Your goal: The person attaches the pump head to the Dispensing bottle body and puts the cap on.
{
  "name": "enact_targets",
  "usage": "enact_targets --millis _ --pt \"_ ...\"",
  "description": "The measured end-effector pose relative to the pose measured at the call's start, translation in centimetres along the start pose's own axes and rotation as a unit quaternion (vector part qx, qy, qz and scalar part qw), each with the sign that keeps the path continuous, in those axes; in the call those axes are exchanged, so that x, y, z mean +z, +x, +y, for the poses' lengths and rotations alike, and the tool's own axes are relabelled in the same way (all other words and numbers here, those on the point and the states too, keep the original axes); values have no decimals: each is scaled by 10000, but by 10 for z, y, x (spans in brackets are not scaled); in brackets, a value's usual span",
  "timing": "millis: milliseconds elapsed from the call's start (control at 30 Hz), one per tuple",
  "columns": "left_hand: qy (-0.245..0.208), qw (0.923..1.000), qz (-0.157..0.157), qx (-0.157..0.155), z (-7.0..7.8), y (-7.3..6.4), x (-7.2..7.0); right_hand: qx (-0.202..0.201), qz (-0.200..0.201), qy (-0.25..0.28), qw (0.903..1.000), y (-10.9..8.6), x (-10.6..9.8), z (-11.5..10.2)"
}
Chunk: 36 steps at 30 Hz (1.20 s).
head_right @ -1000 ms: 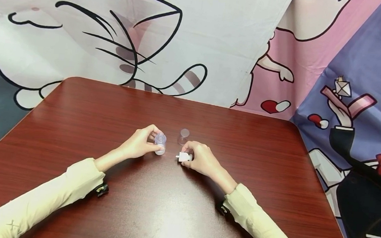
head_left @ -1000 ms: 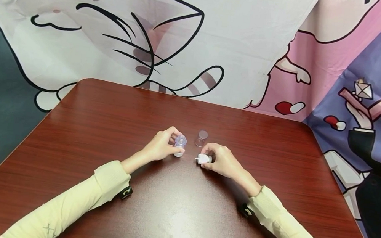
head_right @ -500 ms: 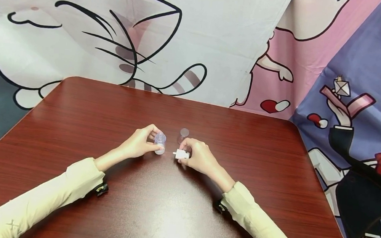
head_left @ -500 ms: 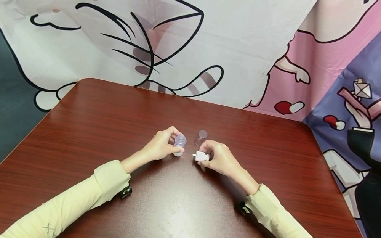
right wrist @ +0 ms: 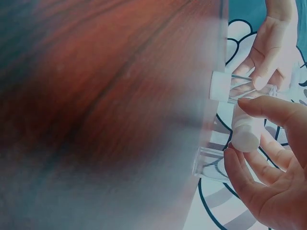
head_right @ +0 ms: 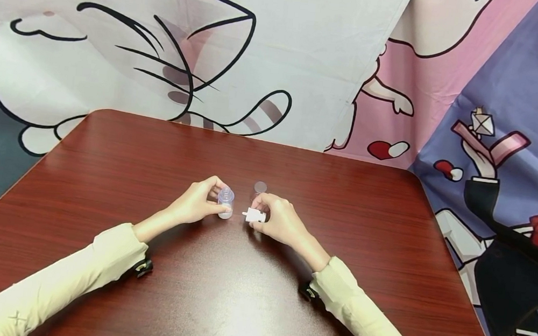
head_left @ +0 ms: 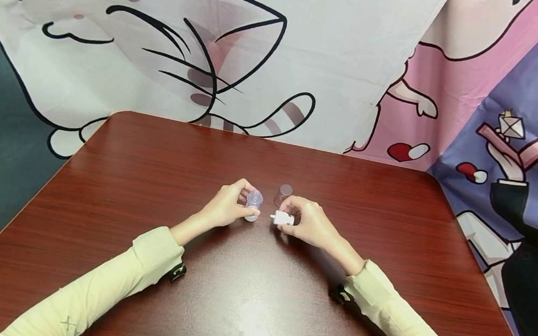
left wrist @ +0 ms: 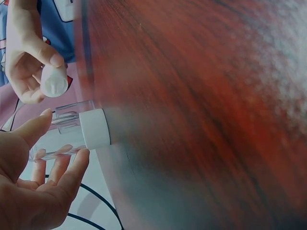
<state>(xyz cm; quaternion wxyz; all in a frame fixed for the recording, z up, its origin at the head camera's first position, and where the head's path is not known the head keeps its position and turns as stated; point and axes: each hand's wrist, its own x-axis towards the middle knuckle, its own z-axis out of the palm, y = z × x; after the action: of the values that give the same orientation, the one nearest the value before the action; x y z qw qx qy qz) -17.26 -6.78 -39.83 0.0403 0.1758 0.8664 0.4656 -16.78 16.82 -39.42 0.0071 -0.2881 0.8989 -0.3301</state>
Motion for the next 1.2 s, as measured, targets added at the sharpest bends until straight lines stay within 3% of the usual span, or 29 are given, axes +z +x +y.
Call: enact_targets --millis 1200 --pt "4 10000 -1 38 2 -1 -1 -84 221 154 9996 2 -3 -6"
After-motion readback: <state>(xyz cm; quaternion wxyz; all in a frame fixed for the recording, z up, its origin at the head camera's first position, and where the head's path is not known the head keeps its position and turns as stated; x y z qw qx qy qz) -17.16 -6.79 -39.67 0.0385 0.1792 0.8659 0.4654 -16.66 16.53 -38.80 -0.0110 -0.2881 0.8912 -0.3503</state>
